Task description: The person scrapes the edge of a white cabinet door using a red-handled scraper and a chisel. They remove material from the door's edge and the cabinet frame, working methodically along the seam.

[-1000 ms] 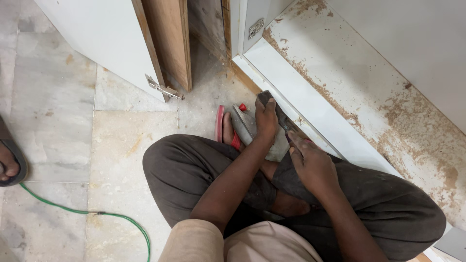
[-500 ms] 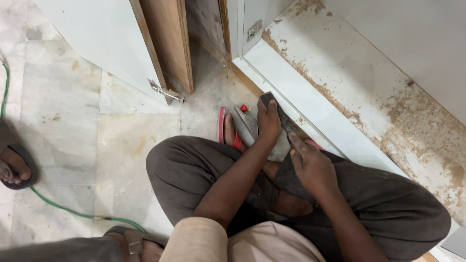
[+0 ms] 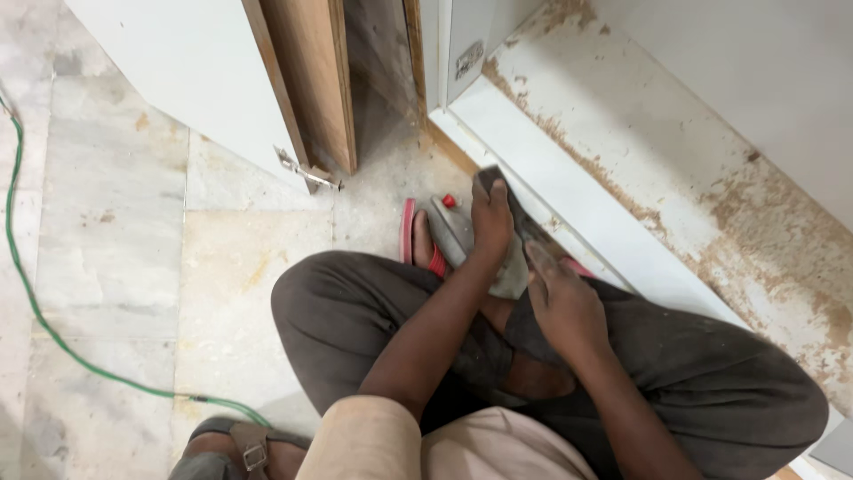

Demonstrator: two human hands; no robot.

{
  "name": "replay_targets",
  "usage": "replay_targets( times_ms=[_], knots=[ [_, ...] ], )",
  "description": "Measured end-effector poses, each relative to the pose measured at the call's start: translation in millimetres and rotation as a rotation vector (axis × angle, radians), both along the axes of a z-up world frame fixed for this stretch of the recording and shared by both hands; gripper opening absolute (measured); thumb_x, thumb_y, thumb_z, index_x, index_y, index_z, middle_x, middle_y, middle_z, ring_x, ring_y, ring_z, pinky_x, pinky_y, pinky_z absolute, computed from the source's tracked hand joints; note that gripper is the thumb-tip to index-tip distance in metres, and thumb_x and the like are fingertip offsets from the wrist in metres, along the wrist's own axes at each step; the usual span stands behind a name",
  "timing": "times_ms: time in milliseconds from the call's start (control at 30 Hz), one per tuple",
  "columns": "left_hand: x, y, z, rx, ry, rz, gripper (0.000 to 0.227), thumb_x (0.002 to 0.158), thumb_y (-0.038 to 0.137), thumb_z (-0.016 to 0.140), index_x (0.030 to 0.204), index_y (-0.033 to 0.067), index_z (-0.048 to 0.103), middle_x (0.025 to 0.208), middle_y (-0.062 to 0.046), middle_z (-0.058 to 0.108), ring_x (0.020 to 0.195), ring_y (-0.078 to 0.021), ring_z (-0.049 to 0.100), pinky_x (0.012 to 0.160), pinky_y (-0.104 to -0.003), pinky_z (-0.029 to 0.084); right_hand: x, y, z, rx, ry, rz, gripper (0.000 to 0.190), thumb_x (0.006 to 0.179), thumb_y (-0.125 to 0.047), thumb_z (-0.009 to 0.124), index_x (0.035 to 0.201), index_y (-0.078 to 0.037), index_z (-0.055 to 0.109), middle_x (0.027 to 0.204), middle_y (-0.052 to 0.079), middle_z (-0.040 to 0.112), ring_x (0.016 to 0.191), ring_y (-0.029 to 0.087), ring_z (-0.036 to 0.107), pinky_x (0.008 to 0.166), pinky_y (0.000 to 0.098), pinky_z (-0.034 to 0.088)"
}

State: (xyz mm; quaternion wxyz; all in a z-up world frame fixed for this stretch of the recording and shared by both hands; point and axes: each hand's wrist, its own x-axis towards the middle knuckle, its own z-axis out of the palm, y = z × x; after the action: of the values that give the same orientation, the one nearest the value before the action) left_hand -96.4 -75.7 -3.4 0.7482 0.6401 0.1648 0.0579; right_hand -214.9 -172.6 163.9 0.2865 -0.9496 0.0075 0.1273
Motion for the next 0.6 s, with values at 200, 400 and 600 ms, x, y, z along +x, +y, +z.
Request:
replay_targets(
  times_ms=[200,400,600],
  knots=[
    [6,0,2,-0.098,0.035,0.032,0.044,0.102,0.021,0.050,0.139,-0.0037,0.051,0.127,-0.020,0.064,0.115,-0.0306,0.062,0.100,-0.038,0.047,3,7,8,-0.095,0.048,-0.022,0.052,0.096,-0.029,0.057,0.148,-0.023,0.054,0.121,0.021,0.068,0.097,0.039,0.070,0.082,0.0479,0.058],
    [7,-2,0,-0.085,-0.004,0.048,0.044,0.102,0.020,0.051,0.138,-0.0051,0.051,0.126,-0.020,0.065,0.114,-0.0293,0.061,0.100,-0.036,0.047,-3,6,7,-0.063,0.016,-0.039,0.050,0.097,-0.031,0.057,0.146,-0.023,0.056,0.117,0.021,0.069,0.098,0.041,0.069,0.084,0.0501,0.056],
    [-2,3,7,-0.110,0.101,0.006,0.047,0.102,0.021,0.050,0.139,-0.0071,0.052,0.125,-0.023,0.066,0.114,-0.0315,0.063,0.099,-0.036,0.047,-8,10,2,-0.061,-0.067,-0.003,0.048,0.098,-0.029,0.056,0.145,-0.020,0.057,0.116,0.023,0.069,0.097,0.044,0.067,0.083,0.0520,0.055]
  ],
)
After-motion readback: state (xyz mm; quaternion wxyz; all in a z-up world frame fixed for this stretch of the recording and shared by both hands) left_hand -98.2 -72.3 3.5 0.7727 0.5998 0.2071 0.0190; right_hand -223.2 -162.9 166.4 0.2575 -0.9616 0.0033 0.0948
